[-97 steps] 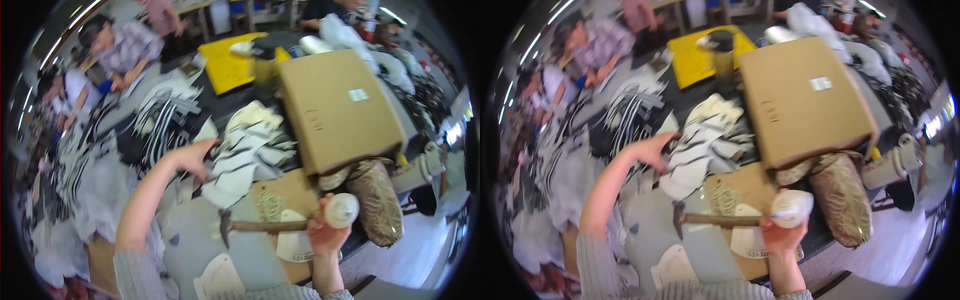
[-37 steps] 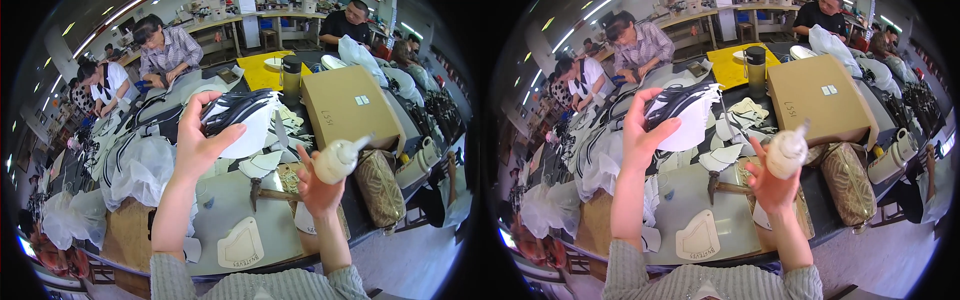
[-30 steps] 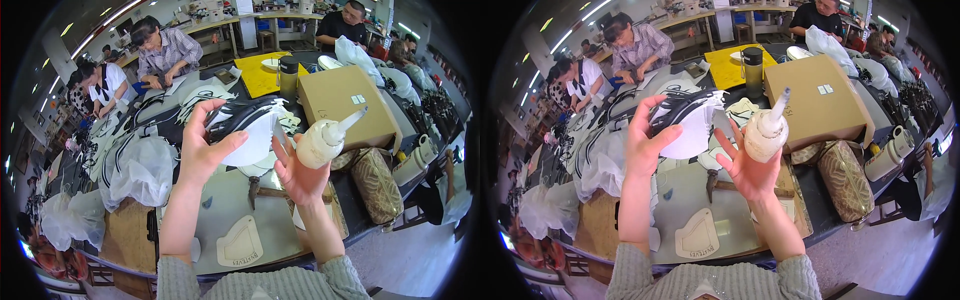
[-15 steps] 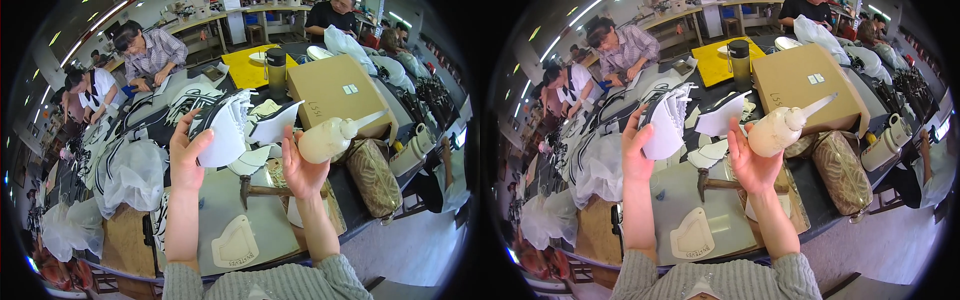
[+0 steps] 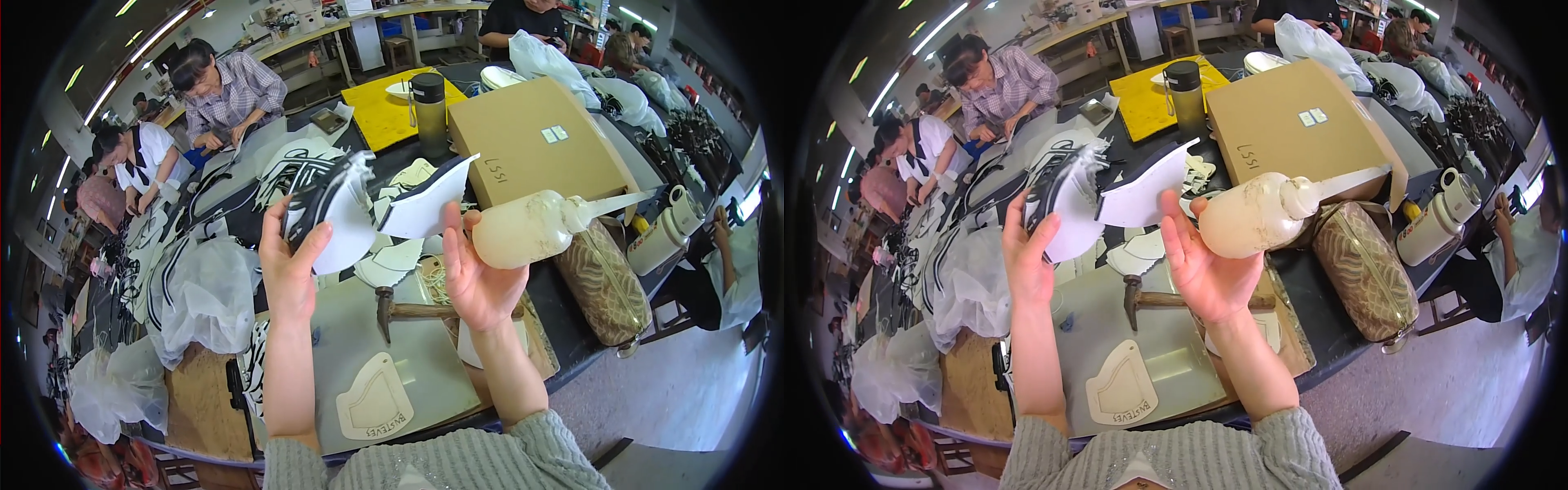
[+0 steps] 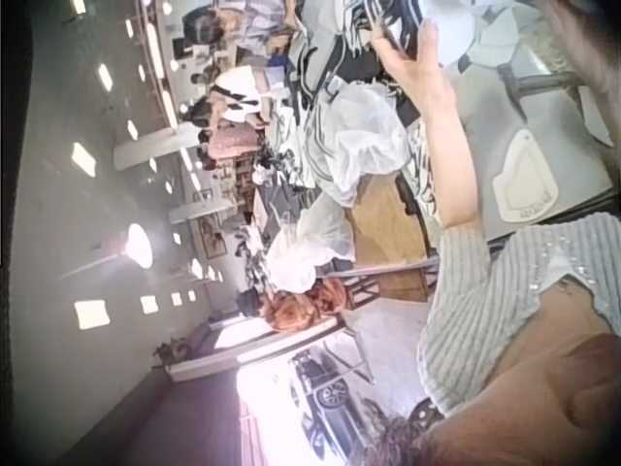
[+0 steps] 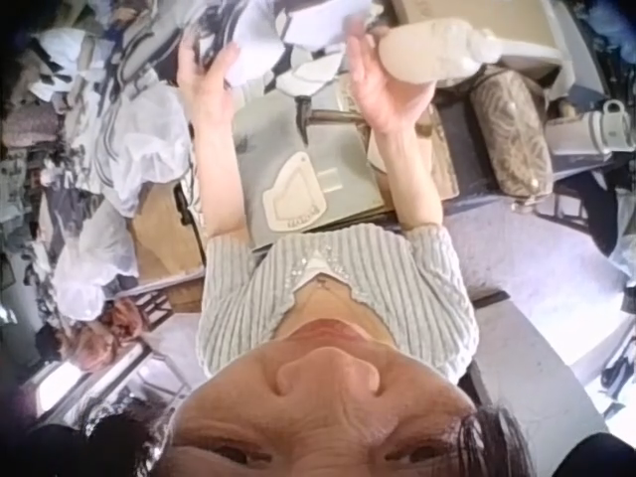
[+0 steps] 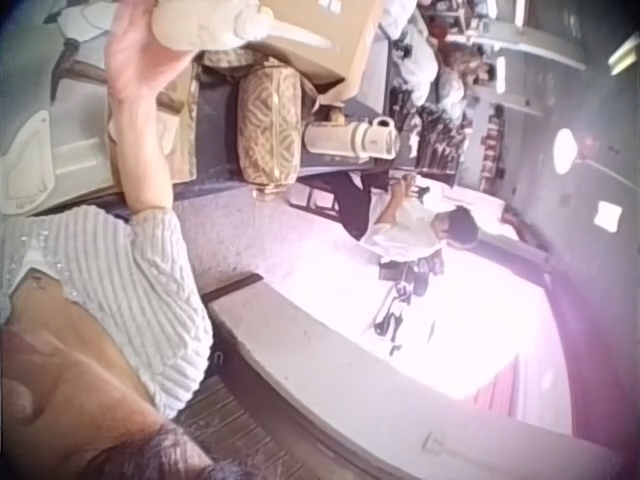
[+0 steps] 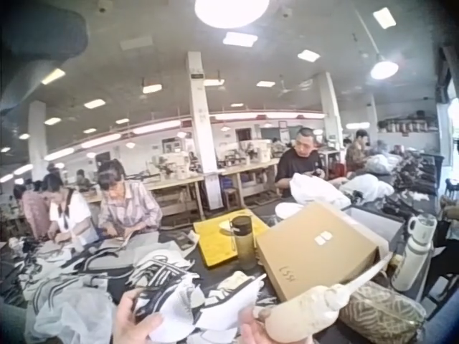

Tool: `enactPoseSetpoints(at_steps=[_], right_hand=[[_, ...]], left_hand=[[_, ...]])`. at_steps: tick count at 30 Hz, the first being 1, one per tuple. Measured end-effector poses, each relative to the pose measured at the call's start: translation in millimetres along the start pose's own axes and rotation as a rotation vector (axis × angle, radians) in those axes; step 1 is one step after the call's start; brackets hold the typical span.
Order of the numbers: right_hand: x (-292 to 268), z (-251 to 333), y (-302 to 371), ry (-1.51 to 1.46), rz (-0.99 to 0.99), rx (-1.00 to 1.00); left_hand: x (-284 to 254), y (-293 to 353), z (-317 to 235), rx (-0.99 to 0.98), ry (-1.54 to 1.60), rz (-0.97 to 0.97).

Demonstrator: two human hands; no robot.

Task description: Assembling shoe components by applying adhesive and using a hammer to secure them.

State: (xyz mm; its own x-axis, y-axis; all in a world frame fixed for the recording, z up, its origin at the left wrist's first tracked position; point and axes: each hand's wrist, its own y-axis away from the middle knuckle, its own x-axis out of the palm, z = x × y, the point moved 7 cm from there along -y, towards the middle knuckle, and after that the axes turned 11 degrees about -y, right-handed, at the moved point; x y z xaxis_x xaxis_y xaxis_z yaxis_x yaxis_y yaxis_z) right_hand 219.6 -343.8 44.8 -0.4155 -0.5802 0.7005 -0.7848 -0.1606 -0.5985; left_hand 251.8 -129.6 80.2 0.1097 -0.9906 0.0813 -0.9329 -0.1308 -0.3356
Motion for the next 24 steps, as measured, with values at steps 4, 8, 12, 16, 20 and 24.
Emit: enactPoseSetpoints(at_steps=[4, 8, 12, 16, 20, 24], right_hand=[[4, -3, 0, -0.015, -0.021, 0.01], [2, -5, 0, -0.047, -0.026, 0.004], [-6, -12, 0, -0.061, -0.046, -0.007], [-17, -30, 4, -0.048, -0.148, 0.032], [-31, -58, 11, 0.016, -0.31, 0.072], [-11, -56, 4, 0.321, -0.206, 0.062]], left_hand=[[-9, 16, 26, -0.189, -0.219, 0.234], [-42, 56, 80, -0.371, -0.598, 0.504], [-58, 70, 69, -0.069, -1.124, 0.569], [-18, 58, 2, 0.18, -0.95, 0.367], [13, 55, -18, 0.034, -0.103, 0.307], [2, 45, -24, 0.059, -0.016, 0.078]])
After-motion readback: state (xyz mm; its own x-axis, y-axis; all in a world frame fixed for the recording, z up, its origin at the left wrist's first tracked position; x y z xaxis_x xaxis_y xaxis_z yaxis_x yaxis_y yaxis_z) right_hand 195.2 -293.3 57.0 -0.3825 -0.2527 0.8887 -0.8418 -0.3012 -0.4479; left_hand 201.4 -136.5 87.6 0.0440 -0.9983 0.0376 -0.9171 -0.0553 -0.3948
